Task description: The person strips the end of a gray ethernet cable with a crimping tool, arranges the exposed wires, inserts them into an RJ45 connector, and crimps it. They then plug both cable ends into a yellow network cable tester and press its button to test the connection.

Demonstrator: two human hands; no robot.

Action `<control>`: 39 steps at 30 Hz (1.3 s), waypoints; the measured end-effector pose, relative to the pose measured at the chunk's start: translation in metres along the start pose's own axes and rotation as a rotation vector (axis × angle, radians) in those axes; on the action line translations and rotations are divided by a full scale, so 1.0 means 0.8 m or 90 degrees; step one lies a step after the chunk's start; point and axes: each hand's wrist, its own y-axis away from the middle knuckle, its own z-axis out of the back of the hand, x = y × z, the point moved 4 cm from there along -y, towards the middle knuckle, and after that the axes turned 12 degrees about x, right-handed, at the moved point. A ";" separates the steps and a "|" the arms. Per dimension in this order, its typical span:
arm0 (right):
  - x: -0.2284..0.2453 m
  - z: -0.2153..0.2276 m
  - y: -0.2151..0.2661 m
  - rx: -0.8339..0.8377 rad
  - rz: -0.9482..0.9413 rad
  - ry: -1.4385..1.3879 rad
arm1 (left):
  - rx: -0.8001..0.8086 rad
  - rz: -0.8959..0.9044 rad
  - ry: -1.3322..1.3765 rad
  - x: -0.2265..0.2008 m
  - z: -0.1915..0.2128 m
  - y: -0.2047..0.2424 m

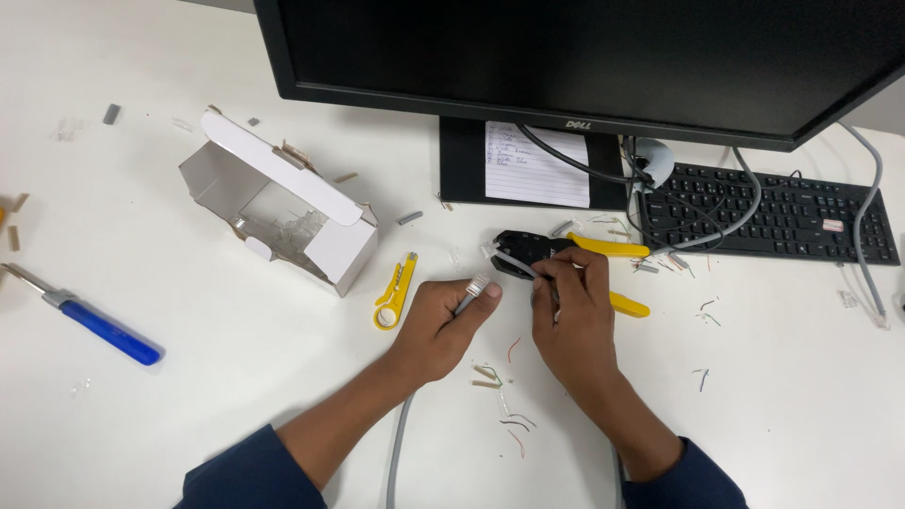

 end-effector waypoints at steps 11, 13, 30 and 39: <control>0.000 -0.007 0.007 0.023 0.024 -0.091 | -0.144 -0.021 0.086 -0.003 0.008 0.002; 0.003 -0.011 0.010 0.049 0.004 -0.116 | -0.155 -0.018 0.107 -0.009 0.009 0.000; -0.002 -0.059 0.035 0.217 -0.073 -0.429 | -0.111 -0.098 0.502 0.023 0.011 -0.007; -0.035 -0.046 0.017 0.161 -0.049 -0.411 | -0.040 -0.130 0.616 0.015 0.017 -0.010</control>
